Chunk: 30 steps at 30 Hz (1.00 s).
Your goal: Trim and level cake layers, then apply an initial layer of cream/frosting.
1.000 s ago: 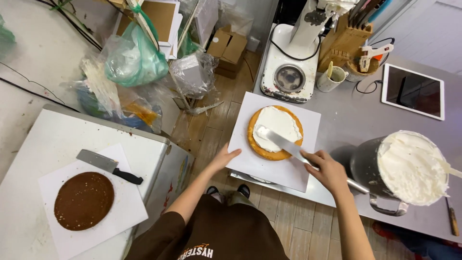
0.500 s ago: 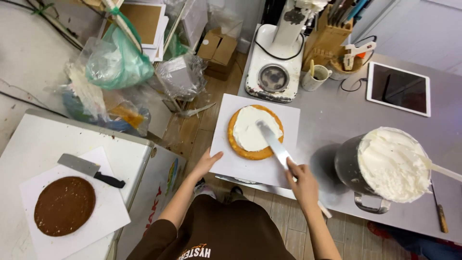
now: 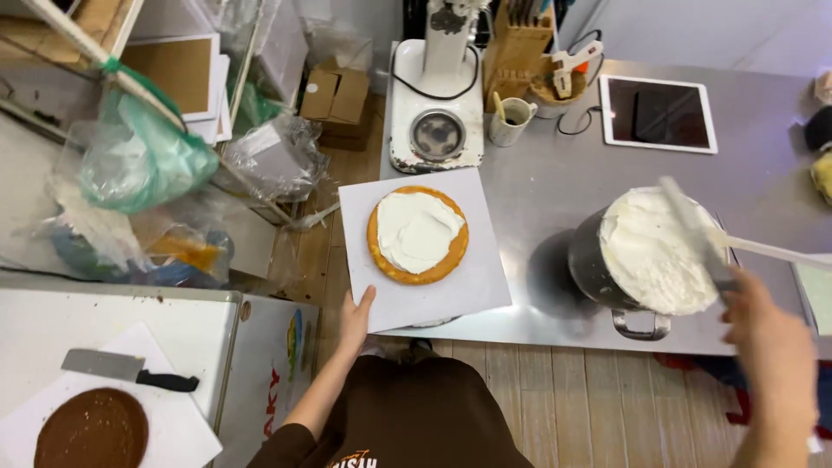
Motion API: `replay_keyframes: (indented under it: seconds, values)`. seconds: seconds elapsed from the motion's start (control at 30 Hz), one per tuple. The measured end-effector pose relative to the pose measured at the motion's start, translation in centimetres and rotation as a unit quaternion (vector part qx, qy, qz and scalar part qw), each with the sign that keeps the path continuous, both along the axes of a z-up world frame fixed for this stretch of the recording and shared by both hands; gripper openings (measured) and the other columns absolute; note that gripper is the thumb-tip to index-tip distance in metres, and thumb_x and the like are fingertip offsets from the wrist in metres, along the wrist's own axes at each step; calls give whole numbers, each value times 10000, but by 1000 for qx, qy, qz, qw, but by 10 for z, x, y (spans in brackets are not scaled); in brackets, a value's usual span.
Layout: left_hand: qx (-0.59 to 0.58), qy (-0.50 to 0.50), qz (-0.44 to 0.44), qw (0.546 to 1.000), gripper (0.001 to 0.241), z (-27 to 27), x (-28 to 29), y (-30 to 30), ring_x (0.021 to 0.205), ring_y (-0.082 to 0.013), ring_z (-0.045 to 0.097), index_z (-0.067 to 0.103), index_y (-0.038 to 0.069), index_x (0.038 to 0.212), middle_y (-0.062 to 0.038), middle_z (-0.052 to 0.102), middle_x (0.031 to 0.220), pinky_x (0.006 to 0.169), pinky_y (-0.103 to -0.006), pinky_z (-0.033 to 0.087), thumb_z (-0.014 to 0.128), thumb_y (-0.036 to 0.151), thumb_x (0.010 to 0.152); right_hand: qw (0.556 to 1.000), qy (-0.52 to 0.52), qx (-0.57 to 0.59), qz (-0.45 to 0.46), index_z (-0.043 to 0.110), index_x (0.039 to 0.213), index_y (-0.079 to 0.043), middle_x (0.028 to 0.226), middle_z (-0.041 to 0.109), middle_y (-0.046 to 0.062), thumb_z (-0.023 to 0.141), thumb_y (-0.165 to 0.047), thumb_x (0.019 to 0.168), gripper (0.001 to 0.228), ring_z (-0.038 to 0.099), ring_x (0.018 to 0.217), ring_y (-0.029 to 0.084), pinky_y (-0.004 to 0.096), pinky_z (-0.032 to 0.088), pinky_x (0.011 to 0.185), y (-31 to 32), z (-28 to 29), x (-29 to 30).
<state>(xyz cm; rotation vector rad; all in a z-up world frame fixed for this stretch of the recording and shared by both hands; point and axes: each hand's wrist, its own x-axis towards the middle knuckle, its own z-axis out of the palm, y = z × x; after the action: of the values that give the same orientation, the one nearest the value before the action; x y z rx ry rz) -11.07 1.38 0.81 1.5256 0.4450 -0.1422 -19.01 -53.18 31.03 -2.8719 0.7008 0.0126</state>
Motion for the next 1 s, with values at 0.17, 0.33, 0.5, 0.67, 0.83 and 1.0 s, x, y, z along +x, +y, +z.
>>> replay_keyframes:
  seconds: [0.17, 0.33, 0.5, 0.67, 0.83, 1.0]
  values:
    - [6, 2, -4, 1000, 560, 6, 20, -12, 1093, -219, 659, 577, -47, 1296, -169, 706, 1217, 959, -343, 498, 660, 399, 968, 982, 92, -165, -26, 582, 1458, -306, 867, 780, 151, 533, -239, 1115, 353, 762, 766, 329, 460, 592, 738, -49, -25, 0]
    - [18, -27, -15, 999, 581, 3, 36, 3, 1092, -226, 670, 574, -48, 1300, -174, 707, 1222, 961, -339, 503, 666, 409, 953, 971, 173, -166, -20, 568, 1491, -376, 943, 760, 219, 528, -160, 1004, 534, 760, 836, 399, 508, 601, 734, -31, -56, 31]
    - [73, -36, -59, 995, 563, 4, 50, 14, 1045, -202, 684, 607, -48, 1255, -154, 728, 1161, 922, -334, 511, 672, 420, 950, 988, 87, -107, 70, 638, 1421, -278, 930, 750, 217, 563, -246, 1022, 408, 737, 834, 385, 510, 573, 782, -27, -82, 53]
    - [98, -41, -73, 992, 545, 2, 53, 18, 964, -200, 700, 639, -55, 1207, -156, 757, 1073, 865, -337, 539, 666, 429, 957, 989, 40, 139, -21, 627, 1443, -165, 768, 739, 170, 545, -174, 1028, 424, 662, 627, 272, 433, 538, 639, -7, -58, 53]
    - [81, -67, -70, 992, 551, -8, 55, 19, 963, -209, 713, 639, -63, 1181, -167, 767, 1064, 870, -339, 545, 671, 440, 960, 956, 7, 275, -100, 602, 1475, -139, 722, 697, 156, 575, -165, 1032, 445, 529, 538, 167, 355, 430, 486, 2, -47, 7]
    - [148, -38, -71, 986, 582, -11, 51, 18, 970, -248, 734, 650, -50, 1177, -189, 765, 1053, 867, -360, 545, 664, 481, 941, 920, -73, 356, -148, 600, 1474, -144, 732, 686, 122, 571, -139, 1017, 458, 534, 543, 120, 303, 404, 487, 4, -82, -38]
